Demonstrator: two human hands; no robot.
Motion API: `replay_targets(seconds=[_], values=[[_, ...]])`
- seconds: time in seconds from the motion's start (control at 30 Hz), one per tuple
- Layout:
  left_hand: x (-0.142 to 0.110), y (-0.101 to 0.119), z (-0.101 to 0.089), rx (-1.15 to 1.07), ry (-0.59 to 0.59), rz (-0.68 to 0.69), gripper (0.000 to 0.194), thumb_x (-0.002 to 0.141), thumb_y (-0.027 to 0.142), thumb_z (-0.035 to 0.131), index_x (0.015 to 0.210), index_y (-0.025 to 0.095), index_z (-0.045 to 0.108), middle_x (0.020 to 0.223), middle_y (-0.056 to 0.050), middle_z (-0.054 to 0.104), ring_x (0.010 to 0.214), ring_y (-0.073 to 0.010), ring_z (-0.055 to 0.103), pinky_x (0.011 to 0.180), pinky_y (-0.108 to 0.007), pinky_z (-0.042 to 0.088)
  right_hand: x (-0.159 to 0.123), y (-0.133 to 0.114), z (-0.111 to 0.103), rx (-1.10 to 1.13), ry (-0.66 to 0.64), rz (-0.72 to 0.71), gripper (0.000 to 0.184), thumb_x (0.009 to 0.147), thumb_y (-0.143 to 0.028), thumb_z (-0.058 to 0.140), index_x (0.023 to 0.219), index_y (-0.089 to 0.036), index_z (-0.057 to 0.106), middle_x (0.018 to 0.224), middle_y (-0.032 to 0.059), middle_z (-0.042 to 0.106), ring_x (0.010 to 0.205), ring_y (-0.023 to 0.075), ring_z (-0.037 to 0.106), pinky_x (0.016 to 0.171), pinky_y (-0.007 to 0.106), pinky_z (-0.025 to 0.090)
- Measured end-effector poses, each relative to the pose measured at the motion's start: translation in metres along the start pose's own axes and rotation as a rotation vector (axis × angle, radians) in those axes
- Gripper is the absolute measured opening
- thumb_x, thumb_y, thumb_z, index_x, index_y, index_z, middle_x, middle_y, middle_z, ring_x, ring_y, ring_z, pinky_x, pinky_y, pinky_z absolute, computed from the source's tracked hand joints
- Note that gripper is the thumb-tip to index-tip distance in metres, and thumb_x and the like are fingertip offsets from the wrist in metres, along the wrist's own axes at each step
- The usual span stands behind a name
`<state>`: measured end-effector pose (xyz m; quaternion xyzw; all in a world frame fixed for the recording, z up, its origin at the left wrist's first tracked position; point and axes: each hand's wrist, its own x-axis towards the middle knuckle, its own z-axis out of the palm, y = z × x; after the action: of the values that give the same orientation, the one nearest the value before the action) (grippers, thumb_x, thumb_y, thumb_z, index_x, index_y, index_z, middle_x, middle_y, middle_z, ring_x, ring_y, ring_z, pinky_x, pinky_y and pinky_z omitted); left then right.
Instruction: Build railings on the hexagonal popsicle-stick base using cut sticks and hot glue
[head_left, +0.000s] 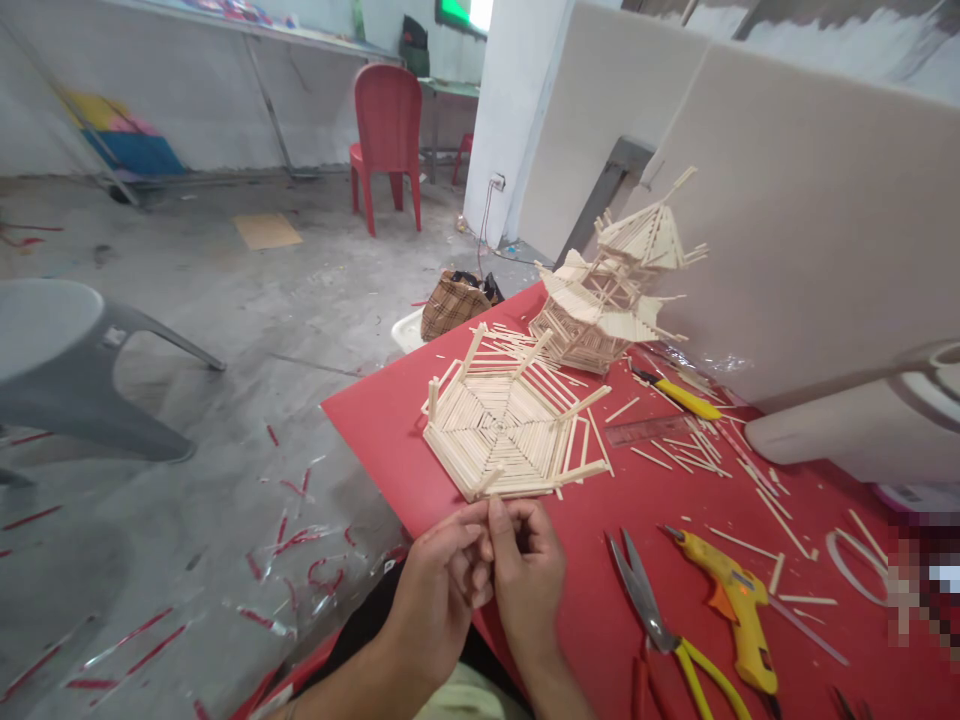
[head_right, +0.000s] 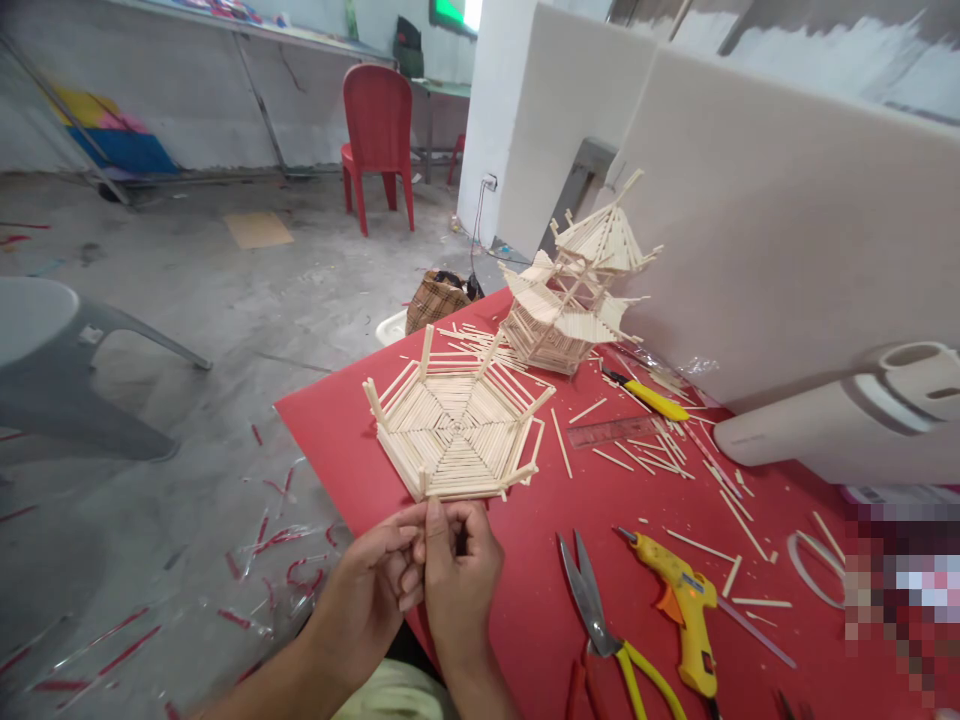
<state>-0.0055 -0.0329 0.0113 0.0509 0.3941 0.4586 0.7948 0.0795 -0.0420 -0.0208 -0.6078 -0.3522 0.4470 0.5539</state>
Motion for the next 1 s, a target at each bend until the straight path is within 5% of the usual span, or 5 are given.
replay_targets(seconds=[0.33, 0.6, 0.8, 0.9, 1.0], values=[[0.000, -0.002, -0.003, 0.003, 0.011, 0.009, 0.023, 0.069, 0.023, 0.066, 0.089, 0.012, 0.070, 0.061, 0.003, 0.052, 0.044, -0.0046, 0.040, 0.042, -0.018, 0.027, 0.001, -0.001, -0.001, -0.001, -0.003, -0.030, 0.029, 0.088, -0.044, 0.065, 0.076, -0.020, 0.054, 0.052, -0.0075, 0.055, 0.036, 0.0088, 0.053, 0.034, 0.017, 0.042], [-0.003, -0.003, 0.000, 0.018, 0.137, 0.049, 0.028, 0.063, 0.022, 0.068, 0.089, 0.011, 0.071, 0.056, 0.003, 0.055, 0.043, -0.0058, 0.041, 0.041, -0.019, 0.028, 0.000, -0.008, -0.006, -0.009, -0.020, -0.174, 0.030, 0.093, -0.040, 0.052, 0.070, -0.020, 0.054, 0.055, -0.0066, 0.049, 0.043, 0.0080, 0.045, 0.041, 0.018, 0.036], [0.010, 0.033, -0.027, 0.177, 0.273, 0.453, 0.024, 0.061, 0.021, 0.071, 0.084, 0.013, 0.070, 0.060, 0.002, 0.061, 0.047, -0.0076, 0.048, 0.043, -0.019, 0.035, -0.004, -0.005, -0.010, -0.110, 0.073, -0.150, 0.027, 0.091, -0.041, 0.052, 0.075, -0.019, 0.057, 0.062, -0.0045, 0.049, 0.057, 0.0109, 0.044, 0.053, 0.022, 0.038], [0.034, 0.068, -0.039, 0.298, 0.341, 0.717, 0.030, 0.063, 0.021, 0.070, 0.093, 0.015, 0.070, 0.077, -0.001, 0.069, 0.058, -0.0098, 0.057, 0.054, -0.022, 0.046, -0.011, -0.001, -0.011, -0.043, 0.111, -0.077, 0.027, 0.085, -0.039, 0.058, 0.103, -0.019, 0.063, 0.088, 0.0032, 0.064, 0.075, 0.0149, 0.057, 0.064, 0.024, 0.047], [0.059, 0.096, -0.039, 0.548, 0.313, 0.840, 0.036, 0.079, 0.036, 0.058, 0.107, 0.014, 0.066, 0.102, -0.010, 0.072, 0.091, -0.0194, 0.068, 0.081, -0.032, 0.053, -0.014, 0.001, -0.013, 0.109, 0.122, 0.028, 0.052, 0.077, -0.031, 0.063, 0.127, -0.020, 0.053, 0.122, 0.0117, 0.060, 0.096, 0.0191, 0.061, 0.070, 0.027, 0.052]])
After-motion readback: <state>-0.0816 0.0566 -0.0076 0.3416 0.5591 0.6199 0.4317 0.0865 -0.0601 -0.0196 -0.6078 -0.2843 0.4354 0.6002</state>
